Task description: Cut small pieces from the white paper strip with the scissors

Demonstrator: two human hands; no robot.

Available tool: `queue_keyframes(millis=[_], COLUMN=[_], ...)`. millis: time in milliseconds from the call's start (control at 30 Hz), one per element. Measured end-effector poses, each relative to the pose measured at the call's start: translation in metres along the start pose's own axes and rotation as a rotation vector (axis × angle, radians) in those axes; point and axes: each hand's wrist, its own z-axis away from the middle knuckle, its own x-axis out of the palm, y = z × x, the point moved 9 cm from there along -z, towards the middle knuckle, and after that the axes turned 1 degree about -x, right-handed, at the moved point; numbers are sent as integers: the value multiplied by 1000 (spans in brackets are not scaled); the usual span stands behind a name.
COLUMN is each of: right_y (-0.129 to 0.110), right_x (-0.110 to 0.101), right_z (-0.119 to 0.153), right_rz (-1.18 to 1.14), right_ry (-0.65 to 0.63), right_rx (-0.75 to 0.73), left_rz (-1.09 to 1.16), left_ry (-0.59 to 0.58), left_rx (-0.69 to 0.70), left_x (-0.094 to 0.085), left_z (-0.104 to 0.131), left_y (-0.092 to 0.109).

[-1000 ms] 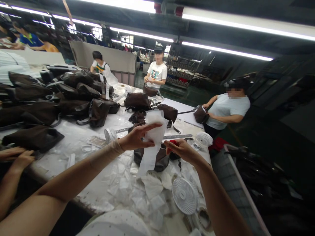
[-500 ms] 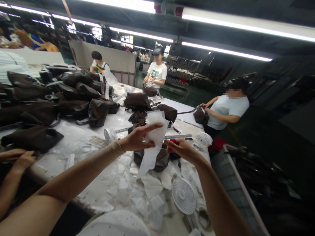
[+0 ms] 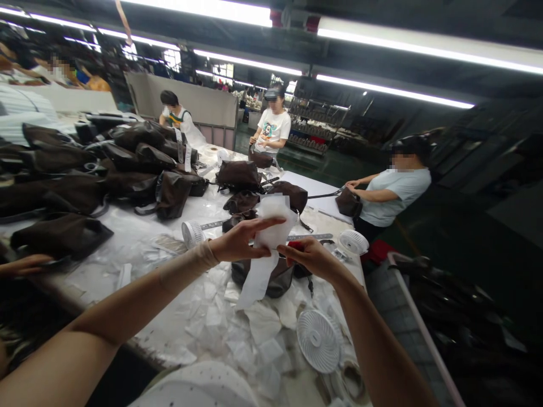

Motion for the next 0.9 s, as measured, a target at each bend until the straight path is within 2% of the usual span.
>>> queue_keyframes(millis=[700, 900], right_y=[-3, -8], right_x=[0, 4], right_z=[-4, -4], right_rz=[112, 167], right_ry=[72, 43], right_rx=[21, 18], left_rz=[-68, -84], left_ry=[-23, -28], left_rx=[2, -9], left_x=[7, 8], left_z=[0, -1], left_y=[-2, -3])
